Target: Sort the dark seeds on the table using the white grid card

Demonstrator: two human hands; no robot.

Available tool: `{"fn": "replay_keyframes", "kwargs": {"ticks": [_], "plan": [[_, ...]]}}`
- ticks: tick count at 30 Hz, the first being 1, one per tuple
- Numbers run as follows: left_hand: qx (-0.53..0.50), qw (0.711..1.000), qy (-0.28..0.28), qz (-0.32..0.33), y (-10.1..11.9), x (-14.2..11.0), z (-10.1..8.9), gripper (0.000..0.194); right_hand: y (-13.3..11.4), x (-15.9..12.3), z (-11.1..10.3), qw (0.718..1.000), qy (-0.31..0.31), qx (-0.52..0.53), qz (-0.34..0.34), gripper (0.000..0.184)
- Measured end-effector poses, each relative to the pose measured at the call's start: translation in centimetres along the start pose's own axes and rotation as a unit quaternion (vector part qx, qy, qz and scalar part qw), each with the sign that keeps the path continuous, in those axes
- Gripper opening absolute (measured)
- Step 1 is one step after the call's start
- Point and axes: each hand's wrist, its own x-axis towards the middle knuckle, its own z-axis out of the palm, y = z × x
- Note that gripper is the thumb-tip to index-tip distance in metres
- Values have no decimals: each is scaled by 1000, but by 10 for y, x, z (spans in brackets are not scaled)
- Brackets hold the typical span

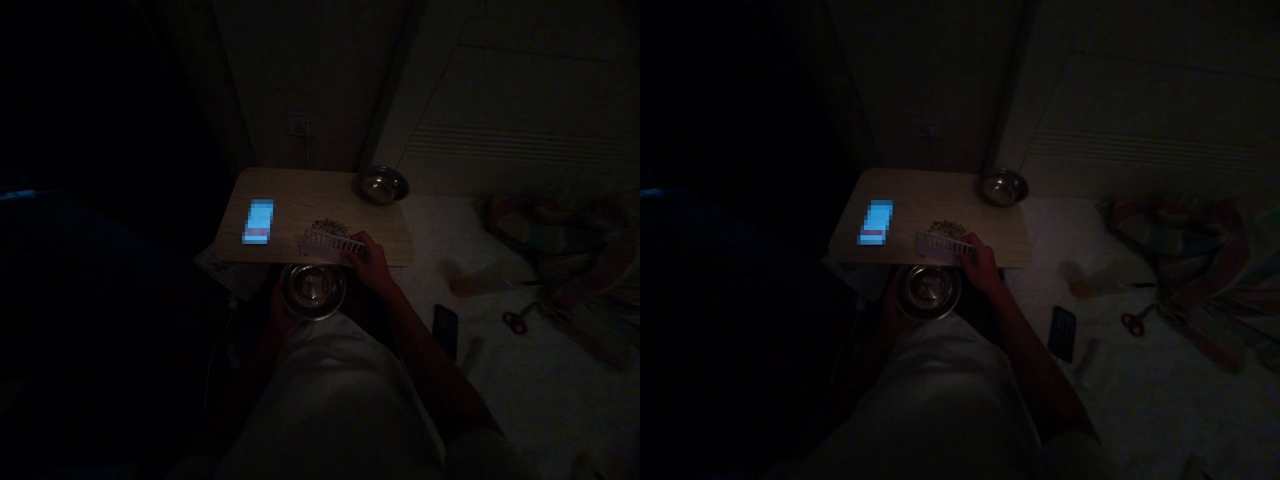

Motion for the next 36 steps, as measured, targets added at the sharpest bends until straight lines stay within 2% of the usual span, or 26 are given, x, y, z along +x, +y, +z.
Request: {"fn": "replay_keyframes", "kwargs": {"ticks": [10,12,15,17,21,25,28,31,36], "plan": [[-5,1000,2,23,-2,2,-9,34,4,-4,-2,997,-53,47,8,18],[-4,1000,0,17,0,-1,-10,35,8,-3,-3,998,-2,48,28,20],[-4,1000,2,21,3,-6,-13,36,11,-2,-3,989,128,29,60,20],[-4,1000,3,27,4,-9,-14,35,10,-1,-2,983,169,10,65,19],[-8,1000,3,14,2,-6,-11,32,2,-1,6,992,119,-6,48,19],[-23,999,-17,-38,-2,3,-4,32,-7,0,21,995,85,-12,47,19],[-22,999,-22,-32,-4,8,-4,34,-9,1,32,997,65,0,40,19],[-17,1000,-12,-12,-5,10,-7,31,-7,1,35,996,75,6,46,19],[-25,998,-1,-49,-4,6,-8,34,2,-1,23,989,123,-14,76,19]]}}
